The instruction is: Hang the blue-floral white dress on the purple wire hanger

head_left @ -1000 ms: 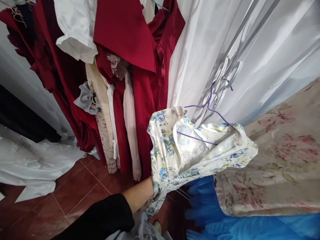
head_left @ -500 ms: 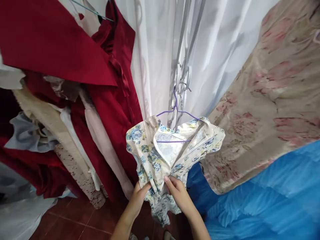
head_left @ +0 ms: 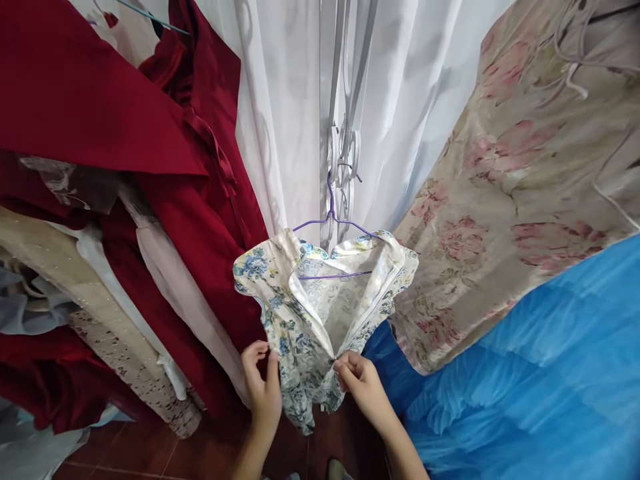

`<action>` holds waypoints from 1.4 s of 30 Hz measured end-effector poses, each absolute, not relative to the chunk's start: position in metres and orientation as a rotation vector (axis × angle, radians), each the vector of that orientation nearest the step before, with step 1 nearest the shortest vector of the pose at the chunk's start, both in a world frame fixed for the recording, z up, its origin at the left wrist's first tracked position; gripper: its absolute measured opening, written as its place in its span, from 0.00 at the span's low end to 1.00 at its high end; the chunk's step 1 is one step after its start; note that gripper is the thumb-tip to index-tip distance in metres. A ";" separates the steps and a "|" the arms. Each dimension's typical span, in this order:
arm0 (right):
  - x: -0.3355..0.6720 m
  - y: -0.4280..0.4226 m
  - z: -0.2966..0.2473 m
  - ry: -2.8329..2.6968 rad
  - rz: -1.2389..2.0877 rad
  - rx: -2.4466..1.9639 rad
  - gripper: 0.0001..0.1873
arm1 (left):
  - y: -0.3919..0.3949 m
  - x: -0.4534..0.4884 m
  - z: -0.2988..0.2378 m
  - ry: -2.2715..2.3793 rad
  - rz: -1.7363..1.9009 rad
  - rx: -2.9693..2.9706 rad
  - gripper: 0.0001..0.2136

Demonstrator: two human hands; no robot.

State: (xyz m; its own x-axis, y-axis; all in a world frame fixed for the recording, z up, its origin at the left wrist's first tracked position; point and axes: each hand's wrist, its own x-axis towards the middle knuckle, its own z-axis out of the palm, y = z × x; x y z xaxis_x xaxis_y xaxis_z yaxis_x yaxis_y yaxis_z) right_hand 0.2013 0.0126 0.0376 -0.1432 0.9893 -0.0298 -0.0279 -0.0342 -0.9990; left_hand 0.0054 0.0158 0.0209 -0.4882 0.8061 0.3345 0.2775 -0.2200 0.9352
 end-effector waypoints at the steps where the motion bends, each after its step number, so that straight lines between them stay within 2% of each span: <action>1: 0.205 0.009 0.038 -1.257 1.368 -1.135 0.21 | 0.012 0.017 0.019 1.618 1.701 1.412 0.13; 5: 0.207 0.001 0.046 -1.251 1.411 -1.080 0.21 | 0.004 0.071 0.009 1.386 1.261 1.641 0.13; 8: 0.212 0.010 0.066 -1.173 1.350 -1.084 0.22 | 0.009 0.088 0.007 1.421 1.173 1.754 0.06; 15: 0.217 0.077 0.172 -1.071 1.178 -0.881 0.19 | 0.012 0.071 0.008 1.411 0.952 2.051 0.13; 18: 0.202 0.094 0.209 -1.128 1.151 -0.784 0.17 | 0.015 0.063 0.003 1.412 0.862 2.115 0.13; 23: 0.182 0.100 0.223 -1.071 1.070 -0.728 0.15 | 0.025 0.054 -0.002 1.352 0.611 2.215 0.08; 26: 0.181 0.101 0.223 -1.056 0.984 -0.698 0.14 | 0.036 0.053 0.023 1.200 0.494 2.313 0.06; 29: 0.185 0.100 0.227 -1.080 0.915 -0.702 0.13 | 0.056 0.051 0.085 1.071 0.710 2.350 0.09; 33: 0.189 0.096 0.234 -1.150 0.929 -0.716 0.13 | 0.088 0.048 0.190 1.021 1.481 2.227 0.17; 35: 0.190 0.095 0.234 -1.174 0.916 -0.736 0.14 | 0.101 0.050 0.226 1.003 1.582 2.252 0.15; 38: 0.193 0.095 0.226 -1.213 0.780 -0.851 0.16 | 0.109 0.054 0.247 0.952 1.597 2.345 0.06; 42: 0.203 0.092 0.195 -1.381 0.599 -1.072 0.17 | 0.113 0.039 0.244 0.990 1.792 2.150 0.04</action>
